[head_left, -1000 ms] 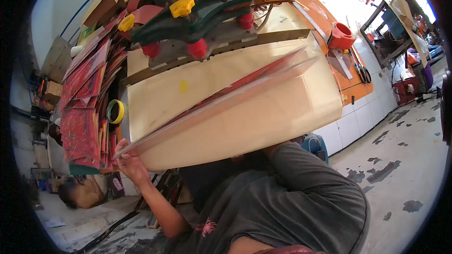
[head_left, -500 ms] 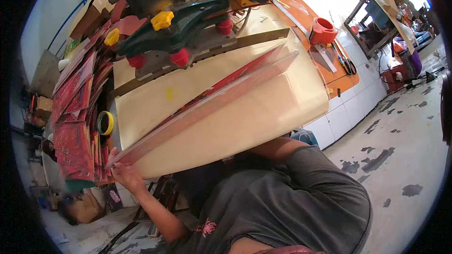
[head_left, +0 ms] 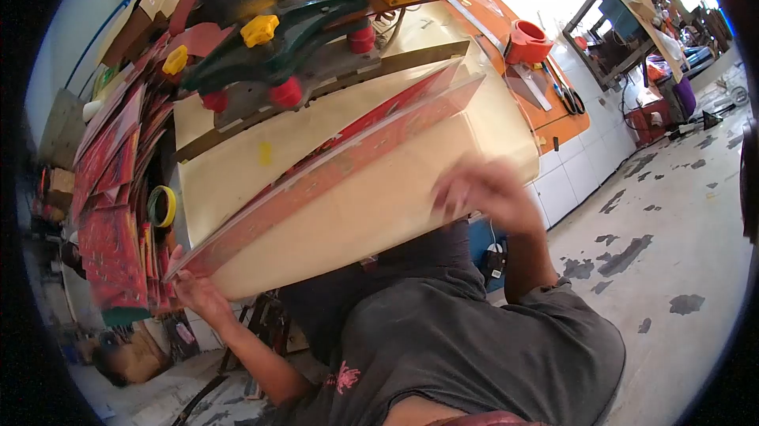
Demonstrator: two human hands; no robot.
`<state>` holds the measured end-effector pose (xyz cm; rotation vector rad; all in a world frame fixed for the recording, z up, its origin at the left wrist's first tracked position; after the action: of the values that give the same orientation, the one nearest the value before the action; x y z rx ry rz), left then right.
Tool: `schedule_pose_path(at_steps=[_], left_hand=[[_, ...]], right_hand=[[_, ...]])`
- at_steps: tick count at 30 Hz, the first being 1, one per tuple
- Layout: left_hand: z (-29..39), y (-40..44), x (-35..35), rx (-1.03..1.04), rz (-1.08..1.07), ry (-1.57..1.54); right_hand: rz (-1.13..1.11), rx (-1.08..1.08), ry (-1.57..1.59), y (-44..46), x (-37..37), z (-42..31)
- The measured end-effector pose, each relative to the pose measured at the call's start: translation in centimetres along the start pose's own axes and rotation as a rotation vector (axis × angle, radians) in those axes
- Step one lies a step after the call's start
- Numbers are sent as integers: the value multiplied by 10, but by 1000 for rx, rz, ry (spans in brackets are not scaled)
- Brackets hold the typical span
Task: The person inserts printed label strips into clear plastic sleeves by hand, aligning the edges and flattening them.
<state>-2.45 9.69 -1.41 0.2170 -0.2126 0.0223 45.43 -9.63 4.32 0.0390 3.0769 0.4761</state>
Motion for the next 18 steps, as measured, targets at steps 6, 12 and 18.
schedule_pose_path(at_steps=[6, 12, 18], left_hand=[[1, 1, 1, -29, 0, -41], [-2, 4, -8, -35, 83, 53], [-7, 6, -7, -63, 84, 9]], right_hand=[[758, 15, -492, 8, -127, 2], [700, -74, -367, 14, -122, 28], [633, -90, -66, 14, -118, 35]])
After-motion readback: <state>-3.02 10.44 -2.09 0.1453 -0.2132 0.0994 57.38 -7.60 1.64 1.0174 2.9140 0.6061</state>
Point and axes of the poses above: each hand's wrist, its own y-axis towards the middle knuckle, its own x-axis out of the palm, z = x × y, the point moved 10 cm from there along y, towards the middle knuckle, and after that the axes turned 7 degrees about -x, right-handed, at the moved point
